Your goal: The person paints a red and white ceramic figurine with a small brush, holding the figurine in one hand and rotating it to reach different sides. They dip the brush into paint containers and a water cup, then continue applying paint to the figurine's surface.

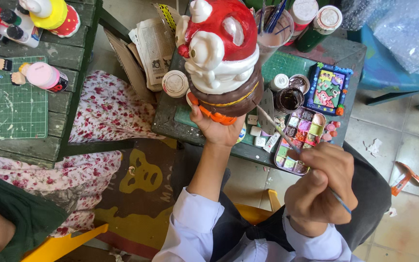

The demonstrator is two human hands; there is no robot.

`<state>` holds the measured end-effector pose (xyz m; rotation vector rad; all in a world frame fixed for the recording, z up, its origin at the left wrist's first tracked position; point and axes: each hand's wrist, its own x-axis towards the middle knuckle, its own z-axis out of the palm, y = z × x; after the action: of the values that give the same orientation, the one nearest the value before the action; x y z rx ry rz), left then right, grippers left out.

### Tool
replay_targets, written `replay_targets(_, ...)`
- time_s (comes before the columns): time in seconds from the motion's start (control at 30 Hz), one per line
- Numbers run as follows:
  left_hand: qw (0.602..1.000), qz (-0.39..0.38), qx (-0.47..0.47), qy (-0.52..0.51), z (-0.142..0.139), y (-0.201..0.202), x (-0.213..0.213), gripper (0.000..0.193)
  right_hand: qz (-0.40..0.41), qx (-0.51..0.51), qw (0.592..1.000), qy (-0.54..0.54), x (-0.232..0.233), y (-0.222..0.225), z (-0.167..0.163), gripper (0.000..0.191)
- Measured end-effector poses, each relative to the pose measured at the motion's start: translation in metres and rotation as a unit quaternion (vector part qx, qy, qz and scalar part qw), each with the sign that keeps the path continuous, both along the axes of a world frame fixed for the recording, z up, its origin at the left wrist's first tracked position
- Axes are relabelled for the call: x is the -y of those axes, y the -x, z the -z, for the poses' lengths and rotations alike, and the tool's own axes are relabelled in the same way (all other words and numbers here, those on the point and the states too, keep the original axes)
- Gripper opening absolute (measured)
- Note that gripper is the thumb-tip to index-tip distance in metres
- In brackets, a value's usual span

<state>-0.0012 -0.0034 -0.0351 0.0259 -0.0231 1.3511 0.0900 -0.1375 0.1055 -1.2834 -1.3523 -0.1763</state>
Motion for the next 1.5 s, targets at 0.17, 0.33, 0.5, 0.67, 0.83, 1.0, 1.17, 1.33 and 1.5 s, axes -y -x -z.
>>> replay_targets(0.17,0.995,0.060,0.073,-0.016,0.004,0.005,0.001,0.084,-0.055,0.082,0.994,0.049,0.005,0.003,-0.002,0.030)
replay_targets(0.33,1.000,0.022,-0.006,-0.020,0.000,0.000,0.000,0.089,-0.008,0.043,0.999,0.032,0.004,0.003,-0.011,0.032)
replay_targets(0.5,0.999,0.003,-0.031,-0.029,-0.006,-0.002,0.001,0.089,-0.024,0.055,0.997,0.039,0.004,0.003,-0.009,0.032)
replay_targets(0.67,0.998,-0.001,-0.051,-0.038,-0.004,-0.003,-0.001,0.087,-0.019,0.061,0.997,0.035,0.002,-0.003,-0.001,0.035)
replay_targets(0.83,0.997,-0.009,-0.073,-0.030,0.001,-0.005,0.002,0.089,0.005,0.040,0.999,0.030,0.003,-0.004,-0.003,0.034)
replay_targets(1.0,0.998,0.004,-0.061,-0.023,0.003,-0.004,0.002,0.090,0.000,0.045,0.999,0.021,0.002,-0.001,-0.003,0.034)
replay_targets(1.17,0.998,-0.002,-0.061,-0.035,0.005,-0.004,-0.001,0.089,-0.007,0.061,0.998,0.029,0.005,-0.002,0.000,0.034)
replay_targets(1.33,0.998,0.027,-0.058,-0.012,0.004,-0.003,-0.001,0.089,0.053,0.032,0.998,0.022,0.005,-0.017,0.006,0.039)
replay_targets(1.5,0.993,0.118,-0.010,0.006,0.001,0.001,-0.007,0.084,0.025,0.019,0.999,0.020,0.010,-0.029,0.008,0.041)
